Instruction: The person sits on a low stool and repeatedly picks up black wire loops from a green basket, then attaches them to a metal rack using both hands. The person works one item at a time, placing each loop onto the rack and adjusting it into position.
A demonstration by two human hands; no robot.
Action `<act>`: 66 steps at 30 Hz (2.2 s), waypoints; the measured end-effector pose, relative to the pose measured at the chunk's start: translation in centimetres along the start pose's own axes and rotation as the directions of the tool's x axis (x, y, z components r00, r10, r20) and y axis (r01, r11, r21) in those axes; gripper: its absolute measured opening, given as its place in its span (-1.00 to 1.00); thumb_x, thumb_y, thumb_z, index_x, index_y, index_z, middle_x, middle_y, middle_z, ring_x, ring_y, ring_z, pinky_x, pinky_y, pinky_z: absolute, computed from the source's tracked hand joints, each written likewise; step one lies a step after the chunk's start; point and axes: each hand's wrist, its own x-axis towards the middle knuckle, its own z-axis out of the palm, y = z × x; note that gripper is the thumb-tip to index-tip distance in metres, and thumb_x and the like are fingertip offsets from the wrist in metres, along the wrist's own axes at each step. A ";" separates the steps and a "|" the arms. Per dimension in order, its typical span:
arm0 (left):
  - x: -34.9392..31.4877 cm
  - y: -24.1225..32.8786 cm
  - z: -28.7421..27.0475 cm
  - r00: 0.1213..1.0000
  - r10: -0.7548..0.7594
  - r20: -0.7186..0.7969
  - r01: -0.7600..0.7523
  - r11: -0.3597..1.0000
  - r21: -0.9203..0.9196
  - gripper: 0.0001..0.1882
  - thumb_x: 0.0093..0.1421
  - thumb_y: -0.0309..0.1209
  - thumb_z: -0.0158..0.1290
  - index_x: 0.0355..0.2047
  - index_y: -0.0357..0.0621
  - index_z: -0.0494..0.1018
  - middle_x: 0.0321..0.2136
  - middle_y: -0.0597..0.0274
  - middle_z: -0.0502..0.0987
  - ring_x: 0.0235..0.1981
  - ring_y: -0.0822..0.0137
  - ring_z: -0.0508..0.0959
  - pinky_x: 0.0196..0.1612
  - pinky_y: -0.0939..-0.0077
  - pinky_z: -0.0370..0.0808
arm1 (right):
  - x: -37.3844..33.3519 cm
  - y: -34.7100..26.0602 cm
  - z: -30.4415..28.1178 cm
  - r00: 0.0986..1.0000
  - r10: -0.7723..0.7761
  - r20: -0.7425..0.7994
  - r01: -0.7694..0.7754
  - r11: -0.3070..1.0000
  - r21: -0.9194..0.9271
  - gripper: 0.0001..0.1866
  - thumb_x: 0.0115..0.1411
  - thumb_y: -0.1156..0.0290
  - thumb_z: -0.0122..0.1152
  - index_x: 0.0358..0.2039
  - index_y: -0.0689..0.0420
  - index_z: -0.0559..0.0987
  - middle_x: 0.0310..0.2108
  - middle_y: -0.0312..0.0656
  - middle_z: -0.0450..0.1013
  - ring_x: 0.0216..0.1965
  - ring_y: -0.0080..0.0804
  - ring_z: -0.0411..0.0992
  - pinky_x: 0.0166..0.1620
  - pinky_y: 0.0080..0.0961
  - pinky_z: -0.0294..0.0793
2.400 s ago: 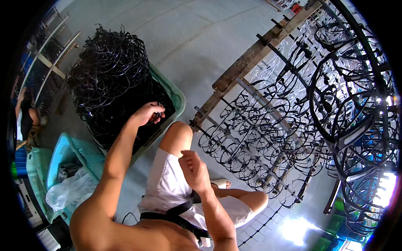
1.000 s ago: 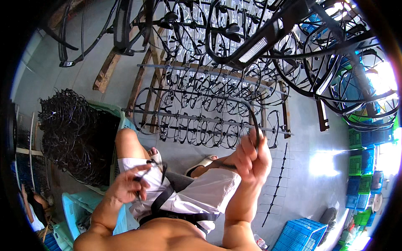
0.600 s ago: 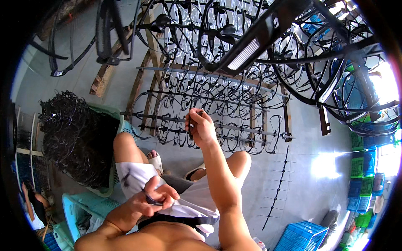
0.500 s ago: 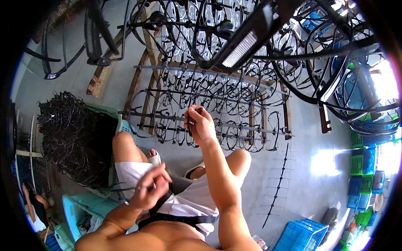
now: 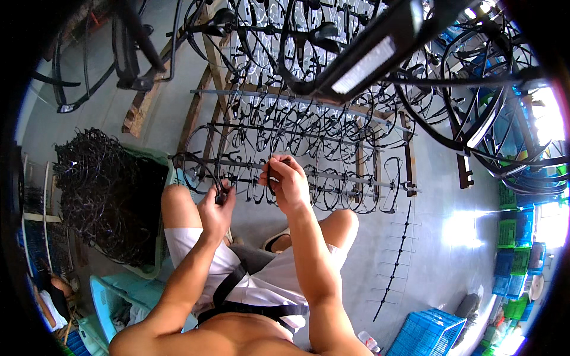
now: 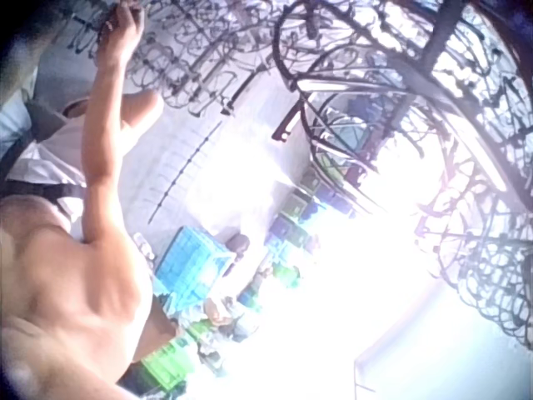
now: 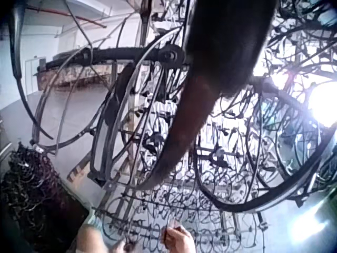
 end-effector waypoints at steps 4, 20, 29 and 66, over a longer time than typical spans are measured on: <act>0.3 -0.9 1.7 0.989 0.080 -0.123 -0.104 0.975 -0.198 -0.80 0.04 -0.53 0.21 -0.28 -0.25 0.52 -0.56 0.27 0.57 -0.62 0.58 0.46 -0.52 0.65 0.42 | -1.0 0.1 0.0 0.998 0.034 -0.049 -0.034 0.999 0.016 -0.95 0.20 0.49 0.04 -0.37 0.18 0.39 -0.43 -0.12 0.43 -0.42 -0.29 0.46 -0.26 -0.28 0.55; 0.7 -0.4 2.0 0.995 0.012 -0.101 -0.042 0.952 -0.303 -0.81 0.08 -0.56 0.19 -0.27 -0.28 0.51 -0.50 0.38 0.54 -0.51 0.65 0.41 -0.42 0.71 0.41 | -1.9 0.4 0.1 0.997 0.045 -0.066 -0.044 0.999 0.006 -0.95 0.22 0.49 0.04 -0.35 0.18 0.39 -0.42 -0.12 0.43 -0.44 -0.30 0.49 -0.30 -0.31 0.56; 0.1 0.1 0.8 1.000 -0.003 0.004 0.004 0.976 -0.217 -0.71 0.09 -0.50 0.21 -0.16 -0.26 0.48 -0.49 0.37 0.52 -0.55 0.64 0.35 -0.47 0.73 0.36 | -0.5 -0.2 0.3 0.994 -0.064 -0.085 0.043 0.972 -0.230 -0.77 0.22 0.41 0.09 -0.17 0.27 0.40 -0.39 -0.11 0.43 -0.44 -0.32 0.47 -0.30 -0.36 0.53; -1.0 3.5 5.5 0.956 0.209 0.204 -0.186 0.975 -0.124 -0.84 0.05 -0.49 0.19 -0.41 -0.32 0.47 -0.51 0.16 0.59 -0.48 0.41 0.58 -0.35 0.56 0.49 | 1.4 -2.5 -5.3 0.942 -0.268 -0.201 0.271 0.962 -0.009 -0.88 0.23 0.46 0.15 -0.31 0.20 0.43 -0.38 -0.17 0.48 -0.49 -0.52 0.40 -0.44 -0.63 0.45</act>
